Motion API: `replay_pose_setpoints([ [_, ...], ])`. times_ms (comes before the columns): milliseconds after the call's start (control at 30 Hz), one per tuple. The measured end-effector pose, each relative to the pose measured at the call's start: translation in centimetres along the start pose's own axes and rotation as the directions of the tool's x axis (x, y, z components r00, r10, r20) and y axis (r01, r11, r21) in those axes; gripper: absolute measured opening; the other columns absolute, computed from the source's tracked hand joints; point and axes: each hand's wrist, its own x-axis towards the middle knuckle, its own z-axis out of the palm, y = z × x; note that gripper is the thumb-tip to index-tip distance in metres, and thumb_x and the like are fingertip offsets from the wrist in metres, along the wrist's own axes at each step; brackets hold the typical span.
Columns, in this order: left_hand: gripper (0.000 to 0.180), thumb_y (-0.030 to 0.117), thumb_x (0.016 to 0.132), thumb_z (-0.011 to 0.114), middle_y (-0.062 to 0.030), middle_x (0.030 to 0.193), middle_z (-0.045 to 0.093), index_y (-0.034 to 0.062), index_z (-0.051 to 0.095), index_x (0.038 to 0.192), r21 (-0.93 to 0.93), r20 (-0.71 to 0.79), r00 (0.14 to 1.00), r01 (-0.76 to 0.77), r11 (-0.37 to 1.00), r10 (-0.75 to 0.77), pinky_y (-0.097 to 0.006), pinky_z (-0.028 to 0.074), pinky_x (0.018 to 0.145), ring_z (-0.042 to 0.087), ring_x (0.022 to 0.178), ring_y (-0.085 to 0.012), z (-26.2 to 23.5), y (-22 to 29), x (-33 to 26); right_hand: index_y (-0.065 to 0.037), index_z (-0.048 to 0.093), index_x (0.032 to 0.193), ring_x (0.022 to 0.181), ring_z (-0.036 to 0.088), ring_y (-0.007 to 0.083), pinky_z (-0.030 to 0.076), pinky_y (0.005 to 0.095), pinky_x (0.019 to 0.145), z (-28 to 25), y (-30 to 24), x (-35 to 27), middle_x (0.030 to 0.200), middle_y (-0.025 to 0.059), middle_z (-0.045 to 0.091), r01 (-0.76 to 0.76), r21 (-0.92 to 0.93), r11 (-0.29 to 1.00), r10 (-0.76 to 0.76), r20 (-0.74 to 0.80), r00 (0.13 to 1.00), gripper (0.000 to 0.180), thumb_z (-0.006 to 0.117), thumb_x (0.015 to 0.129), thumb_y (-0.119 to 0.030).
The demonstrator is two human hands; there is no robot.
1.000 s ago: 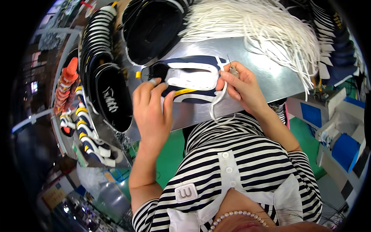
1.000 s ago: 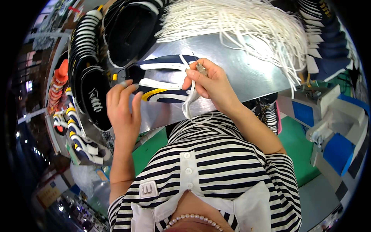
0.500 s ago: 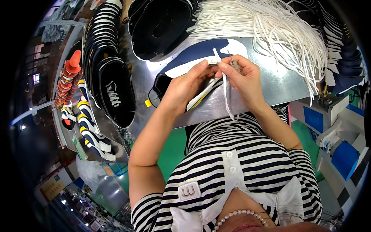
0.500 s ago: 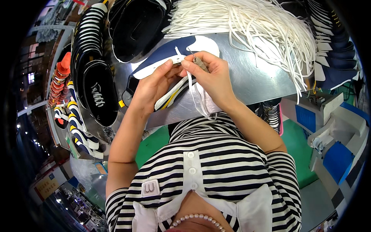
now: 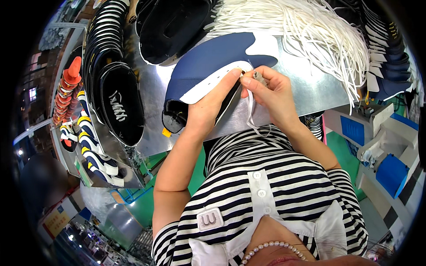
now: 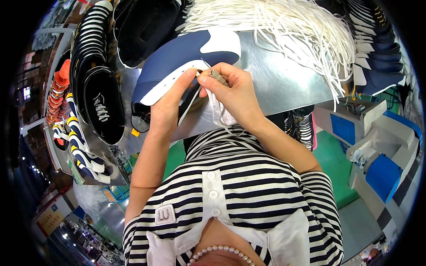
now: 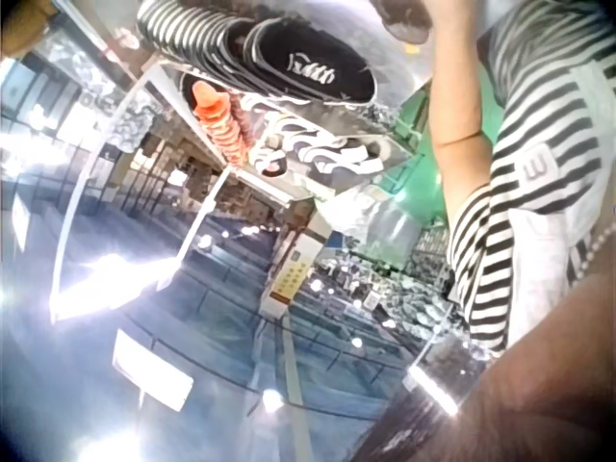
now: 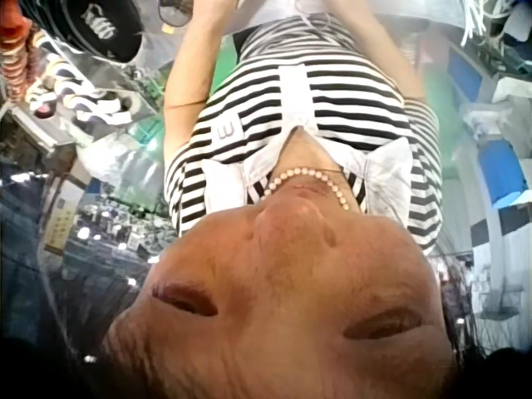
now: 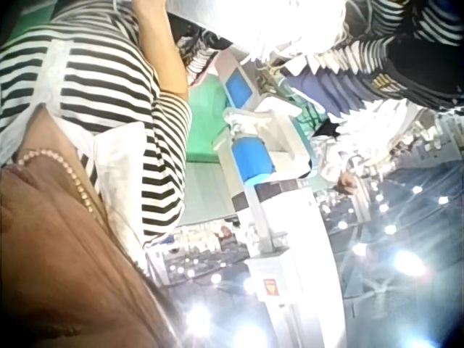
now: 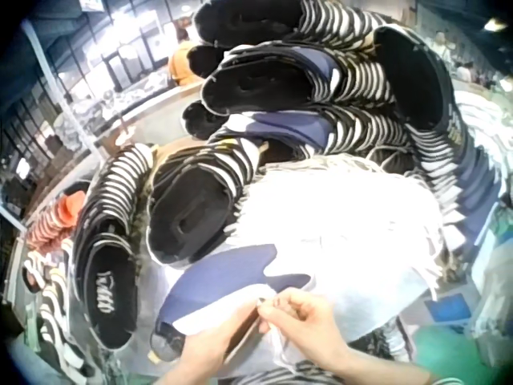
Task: The person laces a blue and white sneaker by hand, threading white shoelaces through the eyelets and pulling them tight. The person repeats this process on a second sneaker, handling the laces and shoes directly without tools.
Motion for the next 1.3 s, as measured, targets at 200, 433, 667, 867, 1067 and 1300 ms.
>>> replay_pose_setpoints([
  [200,0.013,0.01,0.09,0.07,-0.0022,0.087,0.07,-0.0003,0.071,0.098,0.126,-0.133,0.988,-0.067,0.99,0.084,-0.022,0.049,0.066,0.063,0.075,-0.0081,-0.1,-1.3,-0.1,-0.002,0.063,0.1,0.07,0.056,0.0059,0.044,0.0211,0.063,-0.4,0.1,-0.3,0.078,0.0024,0.066,0.106,-0.202,0.974,-0.106,0.013,0.994,0.016,0.065,0.094,-0.016],
  [433,0.015,0.006,0.089,0.07,-0.005,0.094,0.071,-0.001,0.071,0.102,0.188,-0.132,0.987,-0.071,0.98,0.097,-0.023,0.051,0.073,0.065,0.081,-0.0102,0.0,-1.2,0.1,0.0,0.058,0.109,0.082,0.071,0.0195,0.053,0.0282,0.07,-1.4,-1.1,-1.3,0.092,0.0133,0.072,0.311,-0.441,0.842,-0.303,0.092,0.949,0.018,0.058,0.097,-0.013],
  [667,0.014,0.004,0.089,0.068,-0.0057,0.095,0.071,-0.0014,0.071,0.102,0.403,-0.037,0.953,-0.262,0.877,0.301,-0.025,0.051,0.073,0.067,0.083,-0.0122,0.4,-1.2,0.0,0.001,0.06,0.101,0.074,0.071,0.0244,0.054,0.031,0.067,-1.9,-2.0,-0.6,0.081,0.0119,0.071,0.297,-0.547,0.783,-0.28,0.116,0.953,0.015,0.06,0.094,-0.013],
  [867,0.018,0.008,0.092,0.06,-0.0118,0.095,0.068,0.0007,0.068,0.107,0.877,0.369,0.787,-0.471,0.095,0.494,-0.031,0.053,0.071,0.067,0.082,-0.0221,1.2,-1.2,-0.9,0.0,0.057,0.092,0.066,0.066,0.0355,0.052,0.0396,0.061,-1.7,-1.6,0.6,0.074,0.0157,0.068,0.349,-0.751,0.56,-0.344,0.173,0.923,0.014,0.059,0.091,-0.014],
  [1067,0.02,0.012,0.095,0.063,-0.008,0.102,0.072,-0.0035,0.069,0.106,0.441,-0.068,0.976,-0.156,0.884,0.206,-0.028,0.051,0.085,0.068,0.092,-0.0161,-0.6,-3.2,-0.9,-0.001,0.057,0.09,0.072,0.064,0.0377,0.051,0.0434,0.062,-1.1,-3.4,1.3,0.076,0.018,0.066,0.42,-0.858,0.296,-0.3,0.334,0.894,0.017,0.06,0.089,-0.018],
  [1300,0.03,0.023,0.096,0.064,-0.0144,0.093,0.07,-0.0059,0.064,0.104,0.063,-0.127,0.988,0.091,0.994,-0.082,-0.03,0.058,0.074,0.071,0.084,-0.0206,-1.3,-0.7,1.1,-0.001,0.063,0.113,0.082,0.063,0.011,0.05,0.0247,0.071,-5.6,-3.4,3.1,0.095,0.0063,0.069,0.145,-0.471,0.87,-0.16,0.009,0.987,0.055,0.086,0.07,-0.027],
])
